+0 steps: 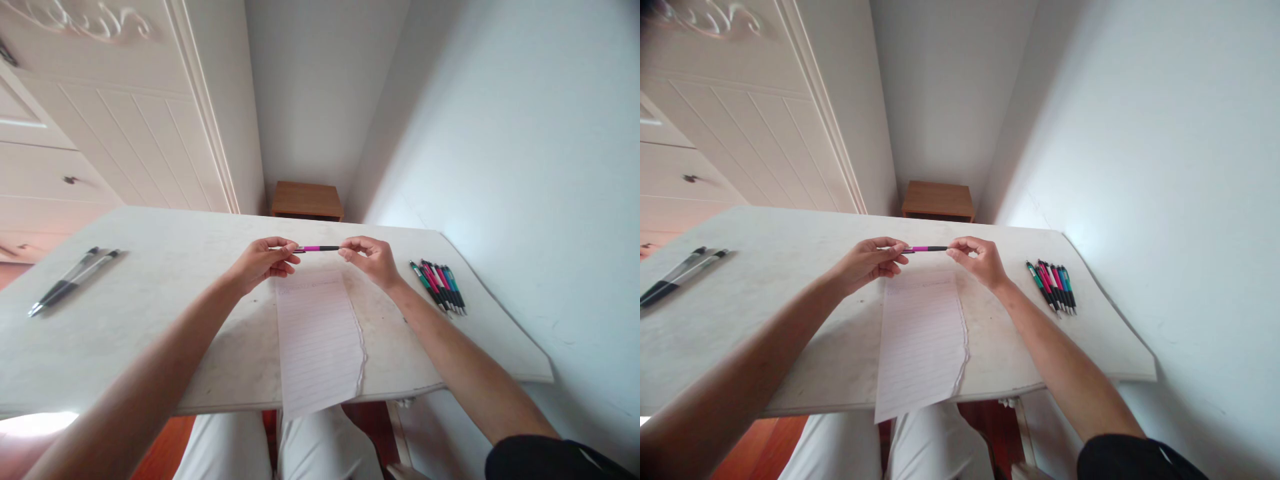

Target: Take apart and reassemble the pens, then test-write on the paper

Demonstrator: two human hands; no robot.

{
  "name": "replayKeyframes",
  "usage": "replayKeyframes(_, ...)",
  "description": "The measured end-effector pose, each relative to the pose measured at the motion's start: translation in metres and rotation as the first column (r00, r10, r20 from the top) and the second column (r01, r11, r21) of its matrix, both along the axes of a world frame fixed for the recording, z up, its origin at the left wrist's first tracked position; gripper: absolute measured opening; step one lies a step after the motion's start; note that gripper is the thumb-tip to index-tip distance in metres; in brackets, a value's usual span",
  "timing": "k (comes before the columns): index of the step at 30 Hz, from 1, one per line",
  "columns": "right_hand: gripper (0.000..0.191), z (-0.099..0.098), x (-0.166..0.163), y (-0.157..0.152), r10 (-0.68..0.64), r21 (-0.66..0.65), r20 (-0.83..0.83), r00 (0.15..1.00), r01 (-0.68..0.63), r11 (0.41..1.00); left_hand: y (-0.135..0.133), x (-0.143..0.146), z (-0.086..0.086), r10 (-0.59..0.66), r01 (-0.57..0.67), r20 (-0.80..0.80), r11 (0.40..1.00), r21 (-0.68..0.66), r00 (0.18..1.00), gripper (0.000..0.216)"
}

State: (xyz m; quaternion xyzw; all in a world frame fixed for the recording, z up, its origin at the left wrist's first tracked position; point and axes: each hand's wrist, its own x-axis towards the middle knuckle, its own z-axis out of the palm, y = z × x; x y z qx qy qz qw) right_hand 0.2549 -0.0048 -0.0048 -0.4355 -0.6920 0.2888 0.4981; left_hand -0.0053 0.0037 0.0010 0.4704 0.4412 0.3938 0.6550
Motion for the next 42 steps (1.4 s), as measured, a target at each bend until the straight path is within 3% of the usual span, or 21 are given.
replayKeyframes(8, 0.021, -0.001, 0.0, 0.001, -0.006, 0.003, 0.007, 1.0, 0.006, 1.0, 0.001, 0.0, -0.002, 0.0, 0.002, 0.112, 1.0, -0.018, 0.994, 0.031)
replayKeyframes(14, 0.02, -0.001, 0.0, 0.0, 0.006, -0.013, 0.005, 1.0, -0.006, 1.0, 0.002, -0.003, -0.006, 0.01, -0.013, 0.096, 0.999, 0.039, 0.995, 0.046)
replayKeyframes(17, 0.02, -0.001, 0.0, 0.001, 0.005, -0.007, 0.022, 1.0, -0.005, 1.0, 0.003, -0.003, -0.008, 0.018, -0.022, 0.038, 0.996, 0.091, 0.999, 0.059)
replayKeyframes(19, 0.02, -0.002, 0.0, 0.001, 0.006, -0.003, 0.036, 0.999, -0.006, 1.0, 0.003, -0.001, -0.009, 0.022, -0.01, -0.071, 0.985, 0.17, 0.997, 0.052)
replayKeyframes(23, 0.018, -0.004, 0.001, 0.003, -0.008, 0.01, 0.081, 0.997, 0.007, 1.0, 0.004, 0.006, -0.012, 0.114, 0.027, -0.335, 0.921, 0.388, 0.935, 0.027)
replayKeyframes(27, 0.017, -0.006, 0.002, 0.004, -0.042, 0.047, 0.117, 0.992, 0.037, 0.998, 0.002, 0.01, -0.012, 0.196, 0.113, -0.491, 0.841, 0.53, 0.849, 0.016)
replayKeyframes(31, 0.016, -0.005, 0.002, 0.004, -0.072, 0.121, 0.152, 0.986, 0.054, 0.991, -0.001, 0.011, -0.013, 0.216, 0.192, -0.532, 0.771, 0.607, 0.819, 0.014)
replayKeyframes(42, 0.023, -0.002, -0.002, -0.001, -0.094, 0.22, 0.232, 0.968, 0.042, 0.975, -0.002, 0.011, -0.016, 0.361, 0.241, -0.531, 0.605, 0.759, 0.766, 0.009)
